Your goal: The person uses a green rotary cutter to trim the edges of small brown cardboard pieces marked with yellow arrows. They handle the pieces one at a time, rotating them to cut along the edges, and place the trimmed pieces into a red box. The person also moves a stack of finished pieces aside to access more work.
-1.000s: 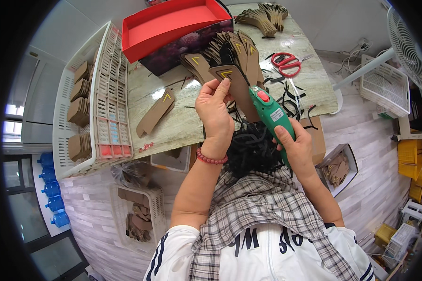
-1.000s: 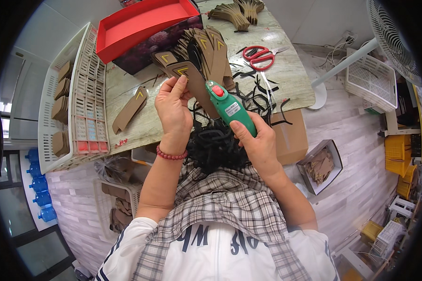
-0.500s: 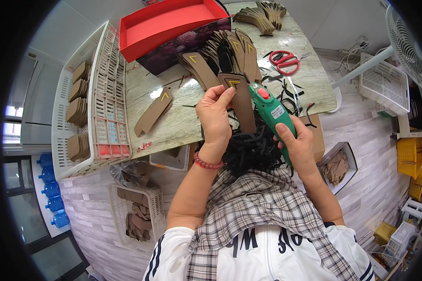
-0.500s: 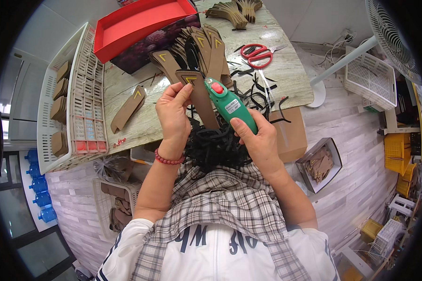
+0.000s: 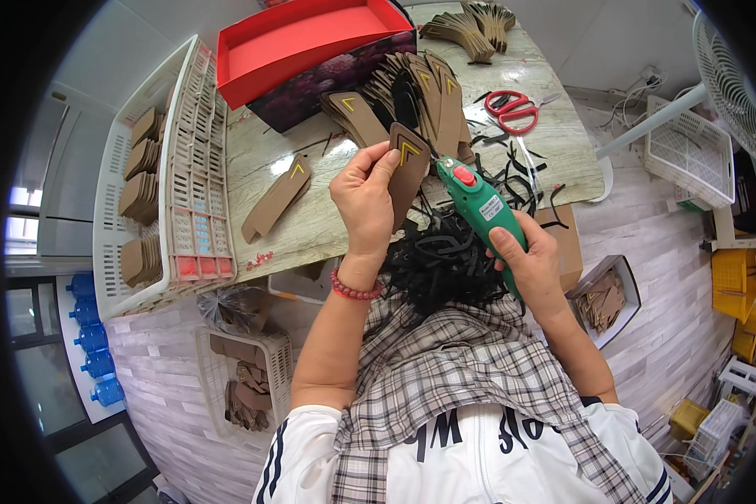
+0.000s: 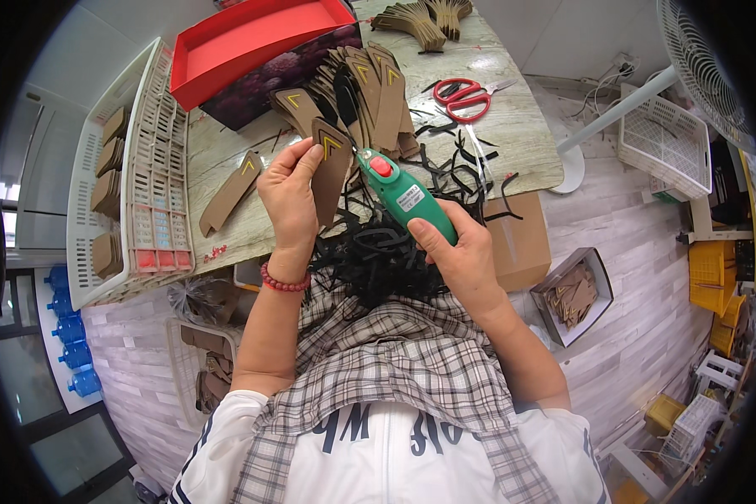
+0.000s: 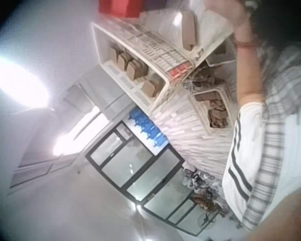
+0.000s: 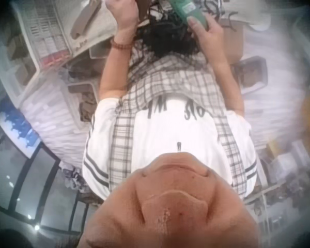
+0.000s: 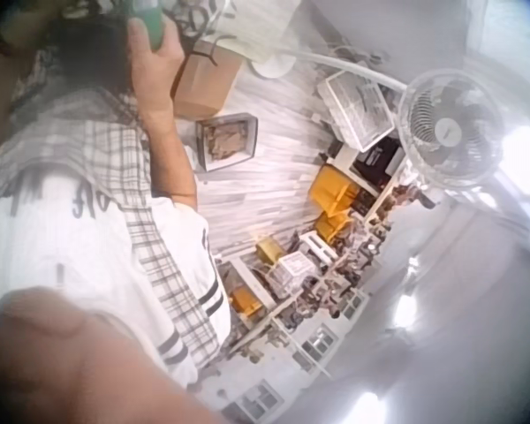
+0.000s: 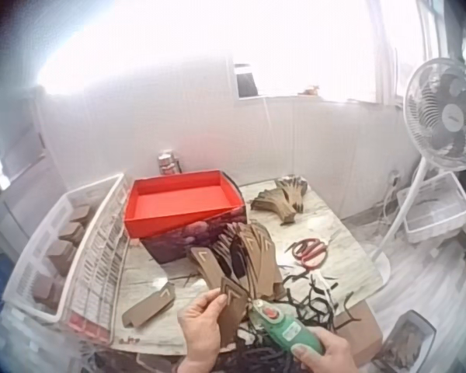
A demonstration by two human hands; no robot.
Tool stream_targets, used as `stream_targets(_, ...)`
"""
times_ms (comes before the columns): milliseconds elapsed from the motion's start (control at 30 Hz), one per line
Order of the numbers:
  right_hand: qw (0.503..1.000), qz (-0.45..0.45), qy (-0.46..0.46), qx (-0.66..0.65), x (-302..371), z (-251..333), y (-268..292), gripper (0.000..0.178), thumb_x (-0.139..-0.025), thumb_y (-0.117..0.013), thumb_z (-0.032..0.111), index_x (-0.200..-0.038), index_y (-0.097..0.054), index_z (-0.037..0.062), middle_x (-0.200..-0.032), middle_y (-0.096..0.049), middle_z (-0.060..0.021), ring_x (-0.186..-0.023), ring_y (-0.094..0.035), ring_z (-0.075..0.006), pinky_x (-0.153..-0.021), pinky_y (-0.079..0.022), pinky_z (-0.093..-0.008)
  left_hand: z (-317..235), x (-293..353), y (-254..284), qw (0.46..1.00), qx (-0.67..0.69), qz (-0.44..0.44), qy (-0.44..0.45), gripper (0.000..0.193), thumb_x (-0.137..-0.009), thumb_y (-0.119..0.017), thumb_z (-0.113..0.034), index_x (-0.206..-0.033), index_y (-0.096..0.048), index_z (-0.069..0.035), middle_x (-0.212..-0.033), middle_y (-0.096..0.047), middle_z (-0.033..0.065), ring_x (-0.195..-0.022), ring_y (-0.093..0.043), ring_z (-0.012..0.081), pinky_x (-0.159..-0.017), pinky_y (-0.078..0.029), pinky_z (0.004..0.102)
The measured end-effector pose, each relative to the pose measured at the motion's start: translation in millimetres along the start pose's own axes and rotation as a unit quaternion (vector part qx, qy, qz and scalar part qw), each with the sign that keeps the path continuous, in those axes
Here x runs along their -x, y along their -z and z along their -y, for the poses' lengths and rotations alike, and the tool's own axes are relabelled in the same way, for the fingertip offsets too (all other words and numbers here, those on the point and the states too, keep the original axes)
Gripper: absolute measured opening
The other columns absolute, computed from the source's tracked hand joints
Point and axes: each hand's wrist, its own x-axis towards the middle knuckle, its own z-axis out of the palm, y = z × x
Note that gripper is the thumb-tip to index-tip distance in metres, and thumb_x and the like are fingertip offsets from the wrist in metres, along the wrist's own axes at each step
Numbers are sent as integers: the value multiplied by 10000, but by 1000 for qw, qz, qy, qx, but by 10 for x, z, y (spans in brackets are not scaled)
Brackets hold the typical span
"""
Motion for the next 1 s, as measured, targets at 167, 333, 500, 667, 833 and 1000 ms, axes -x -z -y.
stream_targets(167,1000,6,-6,6,-4,27,9,379,-871,-675,291,-1092,-609,-9,-729,-573,11,-596,-486,-43,-530,-421,-195,-49,-4,45,998,-63,22,-20,146,-866,-625,-9,-991,-676,47,-887,-671,40,-784,-587,68,-718,-465,194)
stream_targets(333,1000,5,2,4,-12,9,10,378,-868,-678,293,-1085,-608,-8,-732,-574,10,-596,-483,-44,-535,-422,-195,-61,8,54,990,-122,40,-54,115,-840,-635,-5,-932,-685,41,-799,-628,17,-713,-539,66,-653,-435,209)
stream_targets(500,1000,2,2,1,-16,13,12,378,-868,-678,287,-1093,-607,-9,-742,-576,12,-599,-481,-42,-535,-421,-195,-80,32,67,980,-168,77,-68,119,-832,-634,1,-933,-681,43,-778,-610,28,-701,-532,78,-647,-428,217)
stream_targets(667,1000,8,-7,-1,-21,35,35,376,-866,-681,277,-1100,-607,-8,-751,-580,12,-606,-485,-40,-535,-420,-193,-104,42,85,972,-204,103,-53,125,-818,-640,1,-929,-678,43,-764,-615,42,-686,-538,92,-634,-427,225)
stream_targets(833,1000,7,-13,-3,-47,44,23,368,-864,-682,273,-1095,-610,-4,-745,-580,11,-596,-488,-42,-530,-417,-194,-187,-8,135,961,-235,137,-42,121,-812,-637,-4,-913,-678,48,-756,-625,54,-672,-554,101,-624,-433,235)
stream_targets(1000,999,23,-24,5,-84,-16,-30,346,-864,-681,262,-1088,-616,6,-730,-577,13,-578,-490,-44,-526,-417,-196,-190,-141,424,954,-266,124,-63,125,-810,-640,-27,-905,-689,38,-785,-663,64,-712,-593,100,-653,-456,232)
